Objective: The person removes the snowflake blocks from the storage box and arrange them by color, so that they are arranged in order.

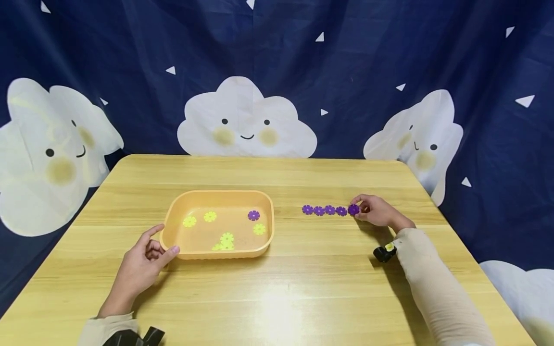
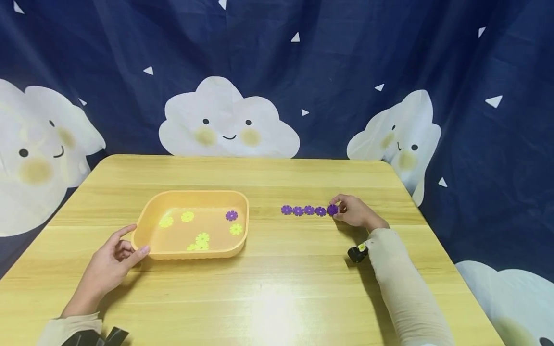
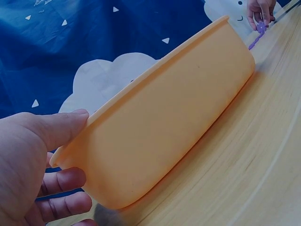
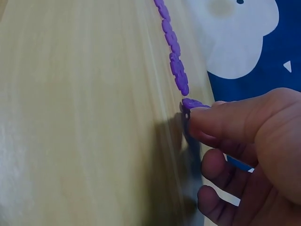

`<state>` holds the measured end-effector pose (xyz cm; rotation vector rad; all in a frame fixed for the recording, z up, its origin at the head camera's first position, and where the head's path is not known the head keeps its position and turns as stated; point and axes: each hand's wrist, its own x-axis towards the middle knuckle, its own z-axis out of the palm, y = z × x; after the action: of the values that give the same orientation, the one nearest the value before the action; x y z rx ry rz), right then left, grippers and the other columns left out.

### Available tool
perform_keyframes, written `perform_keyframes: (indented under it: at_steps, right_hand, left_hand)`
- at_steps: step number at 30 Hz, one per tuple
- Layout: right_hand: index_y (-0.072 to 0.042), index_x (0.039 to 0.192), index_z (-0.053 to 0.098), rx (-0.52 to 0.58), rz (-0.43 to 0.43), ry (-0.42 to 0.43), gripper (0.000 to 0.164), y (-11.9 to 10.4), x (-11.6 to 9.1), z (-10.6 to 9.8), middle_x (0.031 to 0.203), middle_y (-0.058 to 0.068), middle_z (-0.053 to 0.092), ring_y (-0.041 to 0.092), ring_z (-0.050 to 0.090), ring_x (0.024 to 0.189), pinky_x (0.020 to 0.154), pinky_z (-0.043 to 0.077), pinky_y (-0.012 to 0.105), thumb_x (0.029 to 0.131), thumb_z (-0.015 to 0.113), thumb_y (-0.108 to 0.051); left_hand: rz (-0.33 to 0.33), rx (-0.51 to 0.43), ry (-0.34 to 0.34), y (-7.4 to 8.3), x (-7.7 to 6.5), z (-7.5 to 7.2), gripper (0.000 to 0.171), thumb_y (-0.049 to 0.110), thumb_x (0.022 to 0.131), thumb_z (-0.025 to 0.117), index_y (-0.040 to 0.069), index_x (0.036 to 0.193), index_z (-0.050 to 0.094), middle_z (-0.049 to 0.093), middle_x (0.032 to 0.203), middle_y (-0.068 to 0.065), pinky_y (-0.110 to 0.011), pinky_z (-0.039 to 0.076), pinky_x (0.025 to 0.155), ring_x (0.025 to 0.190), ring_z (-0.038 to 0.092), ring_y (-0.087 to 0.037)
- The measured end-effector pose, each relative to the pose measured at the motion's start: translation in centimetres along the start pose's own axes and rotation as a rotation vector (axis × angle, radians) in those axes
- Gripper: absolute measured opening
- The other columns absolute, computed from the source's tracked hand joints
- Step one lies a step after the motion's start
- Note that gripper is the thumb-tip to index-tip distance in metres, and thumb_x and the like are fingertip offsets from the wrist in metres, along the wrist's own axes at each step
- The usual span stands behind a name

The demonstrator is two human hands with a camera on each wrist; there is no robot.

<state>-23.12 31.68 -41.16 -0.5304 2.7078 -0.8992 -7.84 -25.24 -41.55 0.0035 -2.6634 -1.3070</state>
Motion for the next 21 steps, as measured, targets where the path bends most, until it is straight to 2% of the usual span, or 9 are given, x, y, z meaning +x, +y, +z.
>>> perform_keyframes:
  at_steps: [8, 21]
  right_hand:
    - [-0.003, 0.112, 0.062, -0.071, -0.017, 0.000, 0.026, 0.02, 0.12, 0.05, 0.084, 0.004, 0.061, 0.018, 0.056, 0.074, 0.069, 0.046, 0.036, 0.087, 0.070, -0.003]
    - [-0.003, 0.111, 0.062, -0.092, -0.032, -0.028, 0.025, 0.03, 0.34, 0.01, 0.077, 0.002, 0.059, 0.016, 0.051, 0.068, 0.068, 0.044, 0.035, 0.088, 0.070, -0.002]
  left_hand:
    - [-0.003, 0.010, 0.003, 0.03, 0.00, -0.01, 0.068, 0.026, 0.089, 0.072, 0.000, 0.142, 0.040, 0.057, 0.083, -0.005, -0.019, 0.042, 0.059, 0.066, 0.051, -0.008]
    - [-0.001, 0.003, -0.005, 0.02, 0.03, -0.05, 0.068, 0.027, 0.090, 0.072, 0.000, 0.143, 0.039, 0.056, 0.083, -0.005, -0.019, 0.042, 0.060, 0.067, 0.051, -0.008]
